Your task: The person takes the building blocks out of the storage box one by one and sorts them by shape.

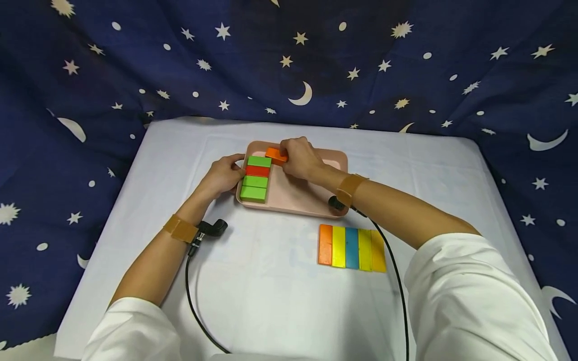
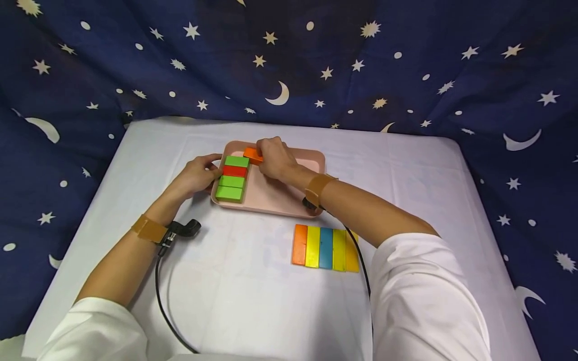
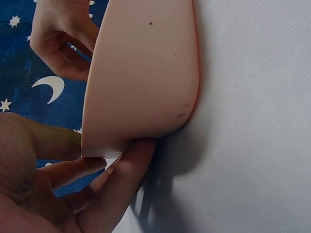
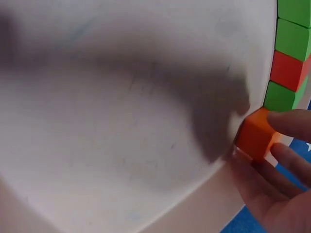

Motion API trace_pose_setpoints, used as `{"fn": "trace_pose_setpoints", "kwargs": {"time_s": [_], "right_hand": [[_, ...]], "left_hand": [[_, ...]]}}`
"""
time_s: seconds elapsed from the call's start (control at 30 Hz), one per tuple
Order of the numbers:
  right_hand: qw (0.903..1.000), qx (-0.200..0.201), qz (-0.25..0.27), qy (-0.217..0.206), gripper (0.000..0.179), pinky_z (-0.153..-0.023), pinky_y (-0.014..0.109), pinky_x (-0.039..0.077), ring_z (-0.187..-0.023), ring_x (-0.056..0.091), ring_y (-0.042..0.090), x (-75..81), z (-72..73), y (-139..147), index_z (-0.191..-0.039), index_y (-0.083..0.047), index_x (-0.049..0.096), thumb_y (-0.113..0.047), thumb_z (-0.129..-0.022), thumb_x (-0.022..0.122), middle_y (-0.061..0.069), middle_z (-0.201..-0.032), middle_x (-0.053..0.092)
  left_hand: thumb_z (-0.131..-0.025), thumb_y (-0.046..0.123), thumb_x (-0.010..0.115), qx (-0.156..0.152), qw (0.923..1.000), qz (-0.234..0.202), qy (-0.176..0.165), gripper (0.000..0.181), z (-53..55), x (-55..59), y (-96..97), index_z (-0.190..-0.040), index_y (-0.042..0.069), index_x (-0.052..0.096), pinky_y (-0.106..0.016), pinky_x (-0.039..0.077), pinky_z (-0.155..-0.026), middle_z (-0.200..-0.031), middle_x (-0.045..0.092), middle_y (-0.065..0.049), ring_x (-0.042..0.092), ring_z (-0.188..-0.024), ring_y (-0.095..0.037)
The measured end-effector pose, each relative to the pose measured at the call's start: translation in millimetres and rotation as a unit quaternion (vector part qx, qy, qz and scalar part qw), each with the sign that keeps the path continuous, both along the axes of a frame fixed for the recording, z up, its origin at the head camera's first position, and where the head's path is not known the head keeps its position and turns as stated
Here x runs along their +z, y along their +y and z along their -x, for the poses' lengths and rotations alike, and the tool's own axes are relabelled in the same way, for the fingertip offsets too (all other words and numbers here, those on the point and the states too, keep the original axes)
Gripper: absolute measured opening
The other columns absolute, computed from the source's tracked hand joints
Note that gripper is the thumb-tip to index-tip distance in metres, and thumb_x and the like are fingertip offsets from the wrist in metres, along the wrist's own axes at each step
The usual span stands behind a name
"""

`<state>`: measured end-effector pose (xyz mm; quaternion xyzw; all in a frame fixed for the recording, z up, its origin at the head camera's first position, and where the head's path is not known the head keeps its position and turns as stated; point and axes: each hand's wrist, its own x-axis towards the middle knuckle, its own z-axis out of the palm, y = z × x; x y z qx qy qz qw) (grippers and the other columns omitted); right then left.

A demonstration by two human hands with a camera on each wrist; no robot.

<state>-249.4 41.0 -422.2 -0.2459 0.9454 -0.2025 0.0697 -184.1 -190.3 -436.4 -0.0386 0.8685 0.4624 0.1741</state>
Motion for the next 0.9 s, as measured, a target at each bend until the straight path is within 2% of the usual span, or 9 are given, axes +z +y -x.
{"fn": "trace_pose_setpoints", "kwargs": {"time_s": [0.1,0.27,0.57,0.73,0.9], "right_hand": [[0.9999,-0.013,0.004,-0.003,0.022,-0.084,0.042,0.059,-0.091,0.065,0.030,-3.6,-0.3,-0.6,-0.100,-0.004,0.069,-0.005,-0.081,0.078,0.012,-0.098,0.071],[0.9991,-0.034,0.018,-0.016,0.023,-0.080,0.041,0.056,-0.090,0.062,0.030,-6.4,-0.4,0.9,-0.097,-0.006,0.066,0.004,-0.078,0.073,0.011,-0.095,0.069],[0.9970,-0.054,0.041,-0.036,0.028,-0.085,0.038,0.055,-0.093,0.060,0.027,-7.1,-0.7,7.6,-0.102,-0.006,0.067,0.008,-0.077,0.070,0.010,-0.098,0.068],[0.9953,-0.056,0.065,-0.043,0.031,-0.088,0.037,0.055,-0.094,0.060,0.025,-7.0,-0.4,13.7,-0.105,-0.007,0.069,0.007,-0.077,0.071,0.009,-0.100,0.069],[0.9933,-0.053,0.090,-0.050,0.034,-0.088,0.035,0.053,-0.094,0.060,0.024,0.5,-4.1,23.5,-0.107,-0.010,0.071,0.004,-0.076,0.074,0.008,-0.100,0.070]], "left_hand": [[-0.104,0.010,0.054,0.002,1.0000,-0.004,-0.002,0.055,-1.2,0.0,1.4,-0.158,0.011,0.045,-0.026,0.054,-0.056,-0.109,0.066,-0.018,0.061,-0.068,-0.015],[-0.102,0.009,0.054,0.003,1.0000,-0.008,0.000,0.056,-1.9,-1.6,4.0,-0.157,0.012,0.047,-0.027,0.056,-0.055,-0.107,0.066,-0.017,0.060,-0.063,-0.014],[-0.103,0.010,0.054,-0.002,1.0000,0.004,0.003,0.055,-1.4,-2.6,3.5,-0.158,0.011,0.046,-0.028,0.056,-0.056,-0.108,0.066,-0.018,0.060,-0.064,-0.014],[-0.103,0.009,0.054,-0.001,1.0000,0.002,0.006,0.055,-0.9,-2.4,1.0,-0.158,0.011,0.046,-0.029,0.056,-0.055,-0.106,0.066,-0.017,0.058,-0.060,-0.013],[-0.103,0.010,0.054,0.002,1.0000,0.003,0.006,0.056,-0.9,-1.3,-1.1,-0.158,0.011,0.045,-0.028,0.054,-0.053,-0.105,0.065,-0.016,0.058,-0.059,-0.013]]}}
